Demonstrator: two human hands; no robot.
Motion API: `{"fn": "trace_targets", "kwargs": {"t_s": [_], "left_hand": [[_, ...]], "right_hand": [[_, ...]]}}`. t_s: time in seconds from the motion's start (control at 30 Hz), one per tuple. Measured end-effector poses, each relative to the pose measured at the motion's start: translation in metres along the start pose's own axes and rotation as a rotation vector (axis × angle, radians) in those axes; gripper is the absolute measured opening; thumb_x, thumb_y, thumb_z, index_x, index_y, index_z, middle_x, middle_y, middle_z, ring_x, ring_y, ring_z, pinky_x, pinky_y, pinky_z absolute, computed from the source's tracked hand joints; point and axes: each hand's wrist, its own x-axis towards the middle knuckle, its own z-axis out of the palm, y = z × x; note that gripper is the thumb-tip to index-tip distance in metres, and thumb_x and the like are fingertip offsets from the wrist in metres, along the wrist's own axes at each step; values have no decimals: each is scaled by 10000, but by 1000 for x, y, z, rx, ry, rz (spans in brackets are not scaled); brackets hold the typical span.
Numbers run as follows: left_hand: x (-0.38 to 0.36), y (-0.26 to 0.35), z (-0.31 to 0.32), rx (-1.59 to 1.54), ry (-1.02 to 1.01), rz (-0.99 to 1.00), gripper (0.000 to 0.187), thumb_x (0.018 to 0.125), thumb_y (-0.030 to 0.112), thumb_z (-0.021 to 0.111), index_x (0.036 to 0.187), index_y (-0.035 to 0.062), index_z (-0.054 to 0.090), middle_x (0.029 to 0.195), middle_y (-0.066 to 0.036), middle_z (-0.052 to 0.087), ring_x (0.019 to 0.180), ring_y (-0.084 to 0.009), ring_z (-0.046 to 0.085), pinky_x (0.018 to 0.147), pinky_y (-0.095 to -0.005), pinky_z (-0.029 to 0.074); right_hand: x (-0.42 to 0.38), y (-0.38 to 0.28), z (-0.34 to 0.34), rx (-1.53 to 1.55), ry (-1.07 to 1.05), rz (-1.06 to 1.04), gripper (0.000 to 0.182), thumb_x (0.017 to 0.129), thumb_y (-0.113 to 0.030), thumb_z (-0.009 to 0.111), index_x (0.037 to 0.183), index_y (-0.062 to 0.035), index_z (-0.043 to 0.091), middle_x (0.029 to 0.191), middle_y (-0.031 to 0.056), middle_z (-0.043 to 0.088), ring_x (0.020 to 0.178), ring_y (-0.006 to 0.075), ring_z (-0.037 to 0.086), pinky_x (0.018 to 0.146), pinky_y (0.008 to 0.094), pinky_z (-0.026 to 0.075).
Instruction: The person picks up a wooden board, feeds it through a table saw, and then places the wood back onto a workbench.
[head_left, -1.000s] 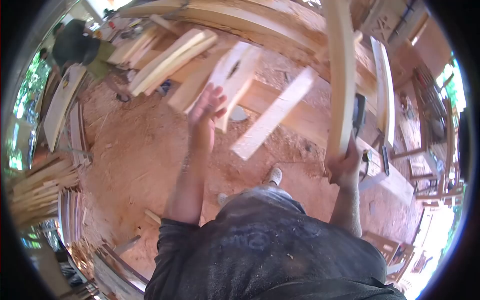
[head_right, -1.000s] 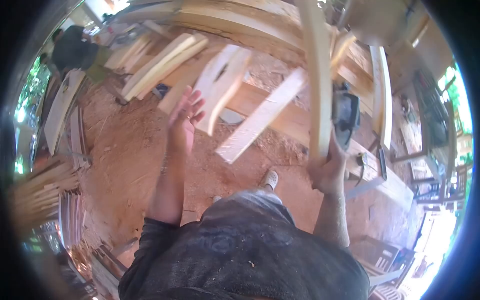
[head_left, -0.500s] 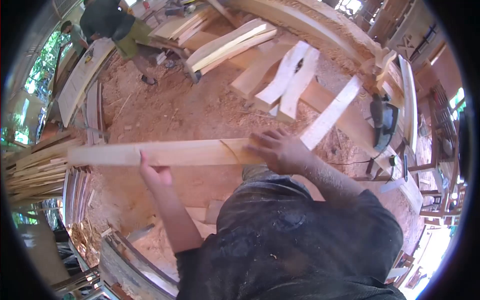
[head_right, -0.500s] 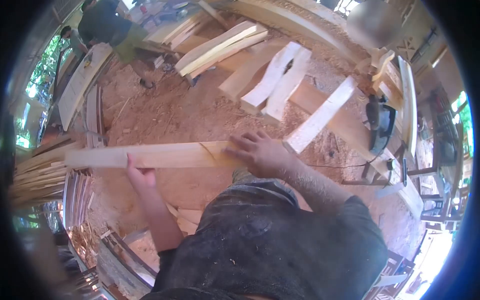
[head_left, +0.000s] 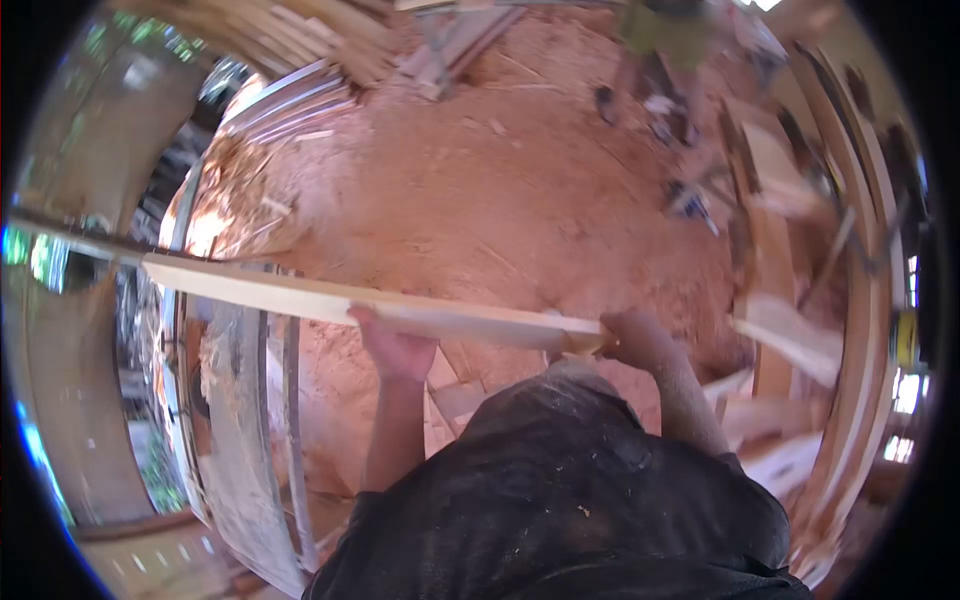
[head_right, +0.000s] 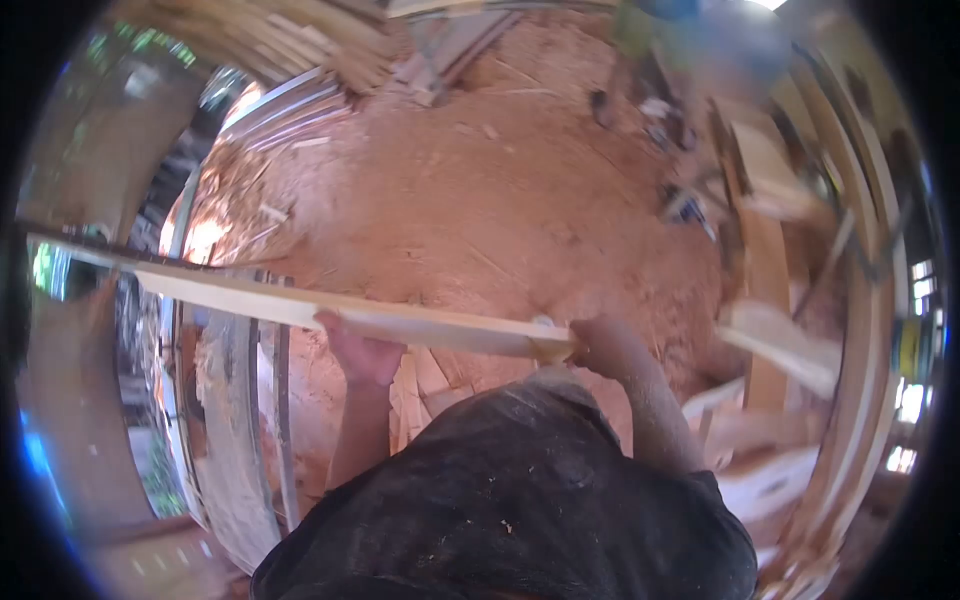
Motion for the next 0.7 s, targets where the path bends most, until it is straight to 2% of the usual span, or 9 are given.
{"fn": "trace_targets", "kwargs": {"t_s": [0.07, 0.2, 0.3, 0.33, 0.43, 0.47, 0.57, 0.67, 0.7], "left_hand": [[29, 18, -10, -36, 116, 149, 747, 850, 836, 591, 1293, 235, 612, 1144, -41, 707, 1111, -282, 662, 1007, -540, 523], [46, 87, -49, -153, 349, 206, 922, 802, 932, 511, 1328, 181, 609, 1193, -77, 686, 1133, -340, 622, 1037, -605, 445], [65, 83, -73, -230, 784, 416, 952, 805, 955, 462, 1271, 142, 633, 1195, -102, 674, 1084, -336, 626, 994, -576, 470], [59, 84, -117, -280, 628, 437, 1007, 823, 989, 306, 1187, 119, 660, 1127, -98, 689, 1053, -327, 637, 977, -552, 498], [94, 97, -100, -358, 830, 468, 952, 805, 1001, 314, 981, 152, 708, 880, -55, 701, 819, -285, 664, 806, -506, 558], [114, 107, -99, -423, 805, 533, 935, 788, 1010, 328, 829, 164, 724, 728, -35, 667, 679, -266, 643, 669, -471, 547], [182, 148, -134, -447, 944, 633, 903, 790, 1002, 353, 812, 169, 703, 723, -39, 644, 693, -240, 619, 650, -432, 519], [232, 199, -143, -545, 630, 679, 865, 811, 977, 382, 859, 164, 673, 724, -38, 612, 691, -242, 589, 668, -437, 511], [252, 217, -148, -553, 643, 691, 857, 818, 971, 383, 875, 161, 656, 716, -35, 595, 688, -241, 578, 675, -437, 507]], "right_hand": [[56, 7, -21, 27, 5, -108, 374, 747, -306, 893, 969, -76, 700, 920, 162, 734, 941, 397, 706, 828, 502, 542], [149, -17, -83, -92, 33, -240, 380, 739, -303, 887, 967, -75, 687, 890, 163, 728, 915, 400, 706, 812, 497, 542], [231, -52, -117, -192, -51, -339, 365, 750, -281, 872, 962, -63, 671, 885, 176, 725, 909, 405, 705, 801, 495, 542], [250, -64, -122, -235, -53, -365, 358, 758, -273, 865, 967, -61, 667, 890, 179, 726, 913, 406, 706, 800, 494, 543], [334, -109, -132, -416, -128, -414, 330, 784, -243, 841, 992, -60, 661, 915, 191, 729, 935, 406, 708, 806, 501, 544], [363, -123, -131, -483, -163, -425, 321, 793, -232, 832, 1002, -60, 660, 924, 195, 730, 944, 407, 708, 809, 505, 544], [441, -162, -128, -529, -122, -474, 284, 824, -232, 800, 1022, -64, 684, 935, 205, 724, 956, 436, 691, 827, 534, 534], [498, -232, -159, -516, -139, -508, 270, 843, -196, 772, 1072, -81, 688, 944, 186, 737, 957, 410, 709, 822, 523, 543], [519, -248, -166, -517, -134, -529, 268, 847, -191, 761, 1086, -89, 695, 953, 183, 739, 961, 408, 709, 826, 524, 544]]}}
